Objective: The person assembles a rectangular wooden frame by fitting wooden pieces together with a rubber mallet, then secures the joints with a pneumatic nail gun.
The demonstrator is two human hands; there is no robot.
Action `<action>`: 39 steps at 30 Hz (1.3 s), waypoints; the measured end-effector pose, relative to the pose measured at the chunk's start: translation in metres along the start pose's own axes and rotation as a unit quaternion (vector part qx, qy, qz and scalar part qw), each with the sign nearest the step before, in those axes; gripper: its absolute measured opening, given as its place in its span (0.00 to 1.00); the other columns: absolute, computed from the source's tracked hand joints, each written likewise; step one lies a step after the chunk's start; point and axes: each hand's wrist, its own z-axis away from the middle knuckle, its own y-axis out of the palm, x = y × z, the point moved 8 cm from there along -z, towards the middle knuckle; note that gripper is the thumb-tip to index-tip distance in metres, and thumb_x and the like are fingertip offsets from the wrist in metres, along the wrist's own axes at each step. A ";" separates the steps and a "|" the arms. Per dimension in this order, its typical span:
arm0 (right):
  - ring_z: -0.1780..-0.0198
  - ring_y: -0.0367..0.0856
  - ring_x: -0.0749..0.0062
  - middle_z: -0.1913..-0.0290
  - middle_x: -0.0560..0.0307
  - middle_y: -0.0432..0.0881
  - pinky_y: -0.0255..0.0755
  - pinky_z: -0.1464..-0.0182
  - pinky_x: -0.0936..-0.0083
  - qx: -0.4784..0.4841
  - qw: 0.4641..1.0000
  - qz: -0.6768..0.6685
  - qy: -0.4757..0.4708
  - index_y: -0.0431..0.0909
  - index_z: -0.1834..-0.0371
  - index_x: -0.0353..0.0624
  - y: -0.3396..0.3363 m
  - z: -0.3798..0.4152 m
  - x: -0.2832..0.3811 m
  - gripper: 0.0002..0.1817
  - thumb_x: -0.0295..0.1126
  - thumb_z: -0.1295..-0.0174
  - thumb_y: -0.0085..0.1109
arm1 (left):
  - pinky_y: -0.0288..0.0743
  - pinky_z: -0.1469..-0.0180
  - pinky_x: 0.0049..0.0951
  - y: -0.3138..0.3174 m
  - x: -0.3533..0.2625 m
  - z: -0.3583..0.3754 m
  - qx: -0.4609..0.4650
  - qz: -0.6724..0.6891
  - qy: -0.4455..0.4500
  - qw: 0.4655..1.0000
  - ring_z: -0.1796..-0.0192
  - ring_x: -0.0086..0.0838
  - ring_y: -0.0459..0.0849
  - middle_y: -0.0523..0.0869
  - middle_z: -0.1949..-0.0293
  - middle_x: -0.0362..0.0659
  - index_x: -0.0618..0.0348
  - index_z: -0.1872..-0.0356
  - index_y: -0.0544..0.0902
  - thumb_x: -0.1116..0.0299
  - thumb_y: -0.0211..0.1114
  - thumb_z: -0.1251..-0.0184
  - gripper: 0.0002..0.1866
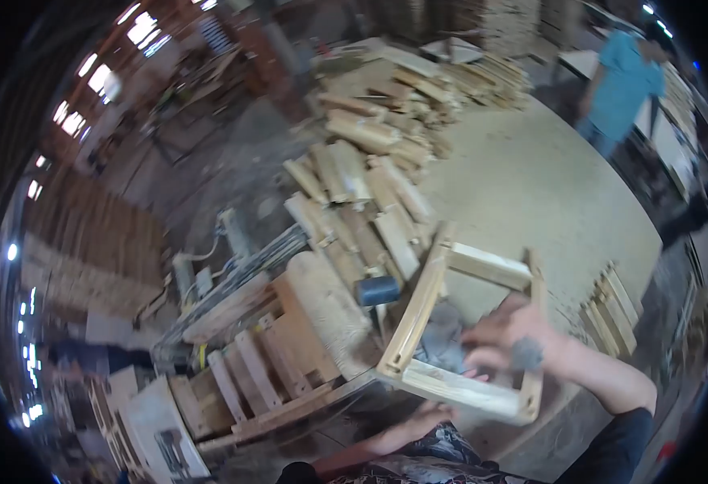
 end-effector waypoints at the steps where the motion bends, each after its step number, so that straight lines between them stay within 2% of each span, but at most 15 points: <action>1: 0.60 0.86 0.58 0.65 0.52 0.87 0.76 0.51 0.66 -0.067 0.997 -0.003 0.046 0.84 0.52 0.46 -0.015 -0.008 -0.029 0.30 0.62 0.40 0.60 | 0.60 0.25 0.42 -0.005 0.000 0.012 -0.079 0.119 -0.006 0.990 0.25 0.40 0.66 0.67 0.27 0.54 0.59 0.24 0.57 0.51 0.65 0.30 0.41; 4: 0.44 0.81 0.46 0.48 0.43 0.83 0.73 0.41 0.54 -0.175 0.965 -0.014 0.194 0.77 0.41 0.44 0.000 -0.005 -0.127 0.33 0.54 0.42 0.68 | 0.62 0.26 0.41 -0.045 0.004 0.039 -0.161 0.163 -0.008 0.973 0.28 0.40 0.71 0.73 0.30 0.52 0.61 0.26 0.61 0.53 0.65 0.30 0.38; 6: 0.37 0.76 0.42 0.40 0.36 0.78 0.71 0.37 0.53 -0.064 0.963 0.013 0.260 0.70 0.33 0.42 0.071 0.013 -0.189 0.35 0.51 0.39 0.65 | 0.64 0.28 0.40 -0.063 -0.016 0.051 -0.201 0.144 0.032 0.968 0.32 0.40 0.76 0.78 0.35 0.52 0.63 0.28 0.65 0.53 0.65 0.31 0.36; 9: 0.41 0.79 0.44 0.44 0.37 0.81 0.73 0.40 0.56 -0.051 0.959 -0.110 0.255 0.66 0.31 0.40 0.140 0.016 -0.202 0.34 0.44 0.36 0.65 | 0.61 0.27 0.37 -0.079 -0.018 0.064 -0.215 0.038 -0.024 0.976 0.33 0.37 0.75 0.79 0.36 0.53 0.64 0.31 0.69 0.51 0.65 0.30 0.35; 10: 0.42 0.81 0.46 0.45 0.39 0.82 0.75 0.42 0.58 -0.073 0.939 -0.170 0.290 0.66 0.31 0.39 0.149 0.019 -0.200 0.33 0.43 0.36 0.65 | 0.65 0.31 0.40 -0.096 -0.013 0.073 -0.277 -0.021 -0.037 0.960 0.30 0.39 0.70 0.72 0.31 0.54 0.60 0.26 0.64 0.40 0.68 0.37 0.46; 12: 0.48 0.82 0.57 0.48 0.43 0.82 0.75 0.45 0.67 -0.095 0.933 -0.214 0.274 0.63 0.30 0.36 0.163 0.021 -0.199 0.35 0.35 0.38 0.69 | 0.61 0.29 0.38 -0.103 -0.036 0.096 -0.317 -0.004 -0.087 0.944 0.31 0.32 0.70 0.80 0.39 0.49 0.65 0.32 0.70 0.47 0.69 0.34 0.38; 14: 0.49 0.80 0.64 0.47 0.46 0.81 0.74 0.45 0.69 -0.160 0.868 -0.308 0.355 0.63 0.29 0.35 0.168 0.023 -0.164 0.35 0.32 0.37 0.68 | 0.78 0.42 0.43 -0.130 -0.052 0.117 -0.316 -0.020 0.011 0.948 0.48 0.38 0.85 0.85 0.49 0.50 0.67 0.32 0.69 0.47 0.68 0.33 0.39; 18: 0.47 0.80 0.66 0.45 0.49 0.80 0.74 0.45 0.69 -0.321 0.864 -0.238 0.306 0.63 0.28 0.37 0.167 0.000 -0.056 0.35 0.27 0.38 0.67 | 0.82 0.46 0.36 -0.206 -0.058 0.226 -0.507 0.013 0.050 0.860 0.50 0.36 0.87 0.86 0.50 0.53 0.67 0.34 0.70 0.54 0.72 0.35 0.36; 24: 0.44 0.80 0.66 0.41 0.47 0.79 0.75 0.41 0.69 -0.256 0.855 -0.360 0.272 0.60 0.26 0.36 0.226 -0.151 0.127 0.38 0.26 0.38 0.68 | 0.80 0.48 0.34 -0.291 -0.125 0.442 -0.677 -0.251 0.059 0.690 0.52 0.33 0.87 0.89 0.54 0.49 0.64 0.45 0.80 0.59 0.76 0.42 0.28; 28: 0.43 0.80 0.65 0.45 0.45 0.81 0.76 0.43 0.71 -0.145 0.808 -0.478 0.312 0.57 0.23 0.41 0.295 -0.262 0.208 0.41 0.38 0.35 0.68 | 0.81 0.49 0.39 -0.368 -0.174 0.575 -0.767 -0.341 0.003 0.544 0.55 0.39 0.90 0.90 0.58 0.51 0.62 0.55 0.84 0.64 0.74 0.46 0.19; 32: 0.41 0.79 0.55 0.45 0.39 0.80 0.74 0.40 0.66 -0.229 0.883 -0.347 0.219 0.58 0.23 0.45 0.390 -0.338 0.217 0.40 0.43 0.34 0.67 | 0.81 0.49 0.40 -0.434 -0.198 0.635 -0.768 -0.386 -0.031 0.511 0.56 0.43 0.90 0.90 0.60 0.55 0.64 0.58 0.83 0.64 0.73 0.48 0.19; 34: 0.35 0.75 0.48 0.42 0.36 0.78 0.72 0.36 0.59 -0.156 0.864 -0.407 0.251 0.63 0.25 0.47 0.404 -0.342 0.230 0.37 0.44 0.35 0.66 | 0.82 0.49 0.41 -0.467 -0.195 0.646 -0.750 -0.400 -0.034 0.525 0.56 0.44 0.91 0.90 0.60 0.56 0.65 0.57 0.83 0.64 0.73 0.48 0.19; 36: 0.28 0.67 0.46 0.31 0.35 0.67 0.66 0.31 0.52 -0.053 0.984 -0.017 0.166 0.62 0.24 0.49 0.408 -0.336 0.259 0.40 0.47 0.36 0.66 | 0.81 0.48 0.42 -0.501 -0.175 0.650 -0.739 -0.425 -0.026 0.522 0.54 0.44 0.90 0.90 0.59 0.56 0.64 0.55 0.82 0.63 0.73 0.48 0.21; 37: 0.26 0.64 0.43 0.30 0.39 0.66 0.63 0.30 0.42 -0.051 0.988 -0.040 0.138 0.62 0.24 0.53 0.421 -0.332 0.269 0.42 0.53 0.40 0.67 | 0.80 0.45 0.43 -0.515 -0.160 0.647 -0.727 -0.443 -0.083 0.518 0.52 0.45 0.90 0.90 0.57 0.57 0.63 0.51 0.81 0.60 0.74 0.48 0.25; 39: 0.25 0.62 0.40 0.28 0.45 0.67 0.59 0.26 0.45 -0.024 0.995 -0.068 0.062 0.60 0.22 0.53 0.442 -0.330 0.272 0.48 0.56 0.44 0.70 | 0.79 0.43 0.44 -0.528 -0.144 0.642 -0.715 -0.449 -0.133 0.520 0.49 0.46 0.89 0.89 0.54 0.58 0.62 0.48 0.79 0.57 0.74 0.49 0.28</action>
